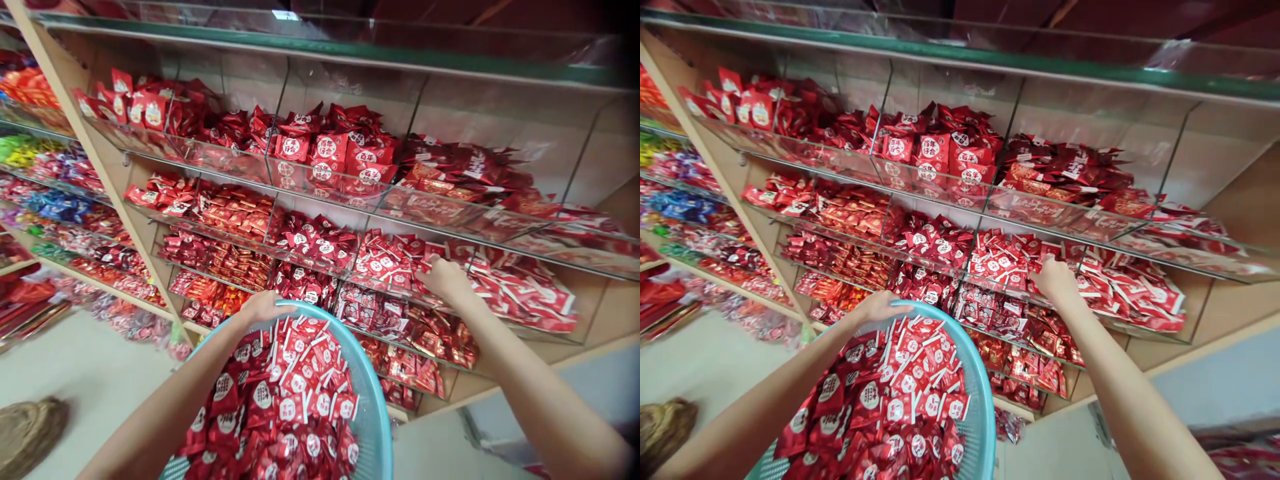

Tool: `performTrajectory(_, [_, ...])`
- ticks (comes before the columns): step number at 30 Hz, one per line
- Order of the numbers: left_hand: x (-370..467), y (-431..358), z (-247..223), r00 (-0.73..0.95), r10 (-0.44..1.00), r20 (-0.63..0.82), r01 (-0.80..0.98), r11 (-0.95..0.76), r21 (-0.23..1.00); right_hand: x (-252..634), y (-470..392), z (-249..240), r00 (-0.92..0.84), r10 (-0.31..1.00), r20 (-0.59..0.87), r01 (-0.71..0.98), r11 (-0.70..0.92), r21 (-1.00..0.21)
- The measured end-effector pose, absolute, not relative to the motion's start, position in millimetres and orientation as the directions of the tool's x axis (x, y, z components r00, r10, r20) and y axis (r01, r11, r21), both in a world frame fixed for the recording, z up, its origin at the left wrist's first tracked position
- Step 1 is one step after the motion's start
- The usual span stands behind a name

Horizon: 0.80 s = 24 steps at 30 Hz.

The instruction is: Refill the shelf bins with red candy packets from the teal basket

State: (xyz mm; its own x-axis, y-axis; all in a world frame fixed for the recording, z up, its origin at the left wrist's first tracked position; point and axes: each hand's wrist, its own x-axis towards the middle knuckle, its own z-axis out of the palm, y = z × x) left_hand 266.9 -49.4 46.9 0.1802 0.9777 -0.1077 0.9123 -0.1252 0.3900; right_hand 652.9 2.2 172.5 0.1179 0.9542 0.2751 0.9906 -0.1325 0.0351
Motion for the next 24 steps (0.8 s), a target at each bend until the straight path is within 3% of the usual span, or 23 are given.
performTrajectory(4, [264.9,-51.5,45.9,0.177,0.980,-0.096,0.916,-0.128,0.379,644.8,-17.9,192.5,0.140,0.930,0.339,0.988,-0.156,0.019])
performTrajectory(6, [263.9,-52.2,44.0,0.179,0.979,-0.094,0.920,-0.132,0.370,633.7,-36.0,200.2,0.118,0.913,0.390,0.993,-0.104,-0.058])
performTrajectory(8, [262.8,-52.8,41.5,0.188,0.977,-0.098,0.917,-0.138,0.374,615.8,-59.0,197.1,0.024,0.918,0.396,0.980,0.058,-0.192])
performTrajectory(11, [260.6,-54.2,37.6,0.200,0.973,-0.116,0.901,-0.136,0.413,582.0,-94.3,165.5,-0.216,0.940,0.265,0.842,0.317,-0.438])
performTrajectory(14, [258.3,-56.5,35.2,0.206,0.968,-0.141,0.880,-0.121,0.459,554.5,-118.3,116.1,-0.355,0.931,0.085,0.762,0.340,-0.551])
performTrajectory(18, [257.1,-60.5,35.7,0.193,0.973,-0.127,0.885,-0.117,0.451,541.1,-127.6,70.3,-0.406,0.914,-0.010,0.753,0.329,-0.569])
performTrajectory(24, [255.6,-62.8,38.5,0.188,0.976,-0.107,0.899,-0.127,0.419,536.7,-127.1,58.2,-0.391,0.918,-0.058,0.785,0.300,-0.541])
